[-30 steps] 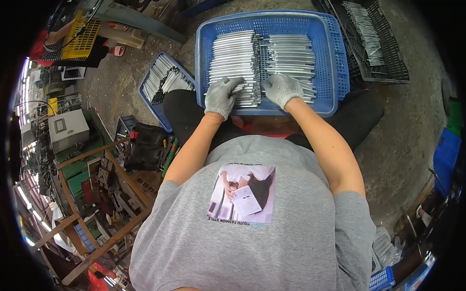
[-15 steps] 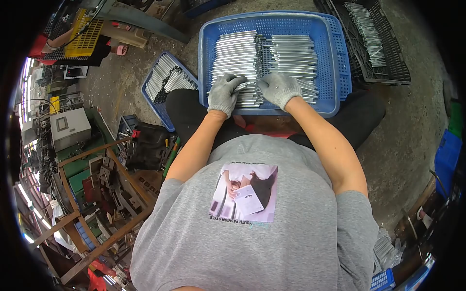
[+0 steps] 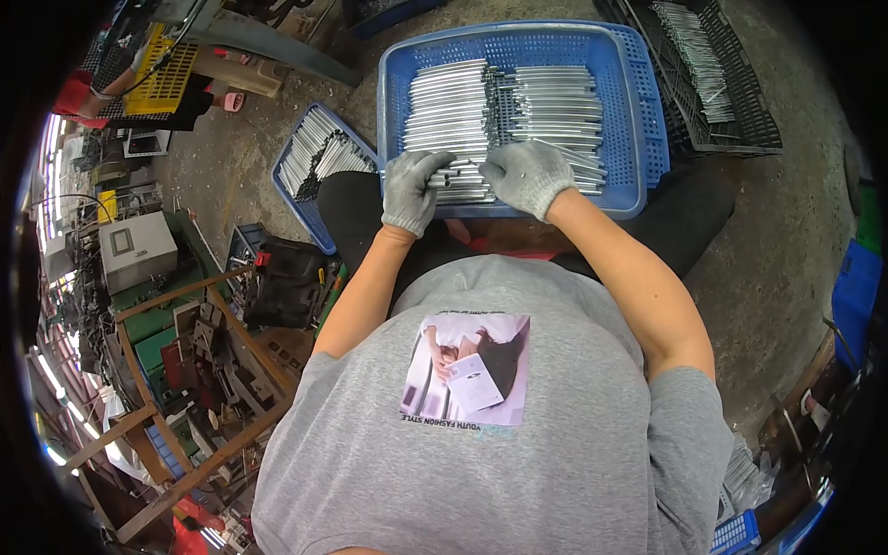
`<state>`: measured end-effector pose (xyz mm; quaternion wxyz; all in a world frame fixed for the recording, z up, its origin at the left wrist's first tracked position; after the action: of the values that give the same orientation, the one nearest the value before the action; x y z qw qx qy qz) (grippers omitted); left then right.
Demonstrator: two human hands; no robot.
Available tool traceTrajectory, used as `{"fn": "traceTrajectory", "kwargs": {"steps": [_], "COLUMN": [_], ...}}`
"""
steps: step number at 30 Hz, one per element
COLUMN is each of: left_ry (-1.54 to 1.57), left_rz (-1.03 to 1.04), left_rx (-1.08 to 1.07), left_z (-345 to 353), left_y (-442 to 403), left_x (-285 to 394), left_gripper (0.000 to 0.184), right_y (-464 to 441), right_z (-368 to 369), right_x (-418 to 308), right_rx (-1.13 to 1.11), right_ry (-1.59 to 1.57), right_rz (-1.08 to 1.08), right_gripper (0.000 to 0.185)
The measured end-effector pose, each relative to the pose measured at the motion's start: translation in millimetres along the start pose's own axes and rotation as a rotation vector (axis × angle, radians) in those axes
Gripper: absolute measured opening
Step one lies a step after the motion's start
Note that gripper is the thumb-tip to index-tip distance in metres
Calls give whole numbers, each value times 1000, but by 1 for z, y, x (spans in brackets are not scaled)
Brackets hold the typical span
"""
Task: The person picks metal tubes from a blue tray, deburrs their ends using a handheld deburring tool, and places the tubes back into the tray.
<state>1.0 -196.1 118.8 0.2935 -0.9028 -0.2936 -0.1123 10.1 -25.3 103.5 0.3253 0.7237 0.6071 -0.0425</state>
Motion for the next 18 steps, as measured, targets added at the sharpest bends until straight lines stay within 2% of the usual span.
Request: {"fn": "traceTrajectory", "kwargs": {"steps": [4,6,9,14,18], "left_ry": [-50,-70,-26,-12,-17], "left_rz": [0,10,62,66,64], "left_rx": [6,-52,-58,-41,-49], "left_z": [-9,-11,-14,-13,-14], "left_y": [-1,-3,-5,1,2], "left_x": [7,10,16,14,12], "left_gripper": [47,43,45,44,39], "right_y": [11,9,3,11,16], "right_z": [-14,-17,-13,3,-11], "right_x": [-12,-11,-2,-4,-13], "right_rx": [-32,-62,-48,-79,-70], "right_ry": [-41,-37,-97,-25,-82], "right_rz": [-52,-26,10,-50,-111], "right_gripper": [33,33,32,29,29]}}
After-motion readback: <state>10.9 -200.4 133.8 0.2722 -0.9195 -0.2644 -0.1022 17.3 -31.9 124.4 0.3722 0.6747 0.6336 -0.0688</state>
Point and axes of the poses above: each hand's wrist, its own y-axis away from the middle knuckle, its own z-axis out of the palm, x = y × z, the point moved 9 cm from there along -y, towards the middle knuckle, and after that the axes turned 15 degrees about z, right-handed, at the moved point
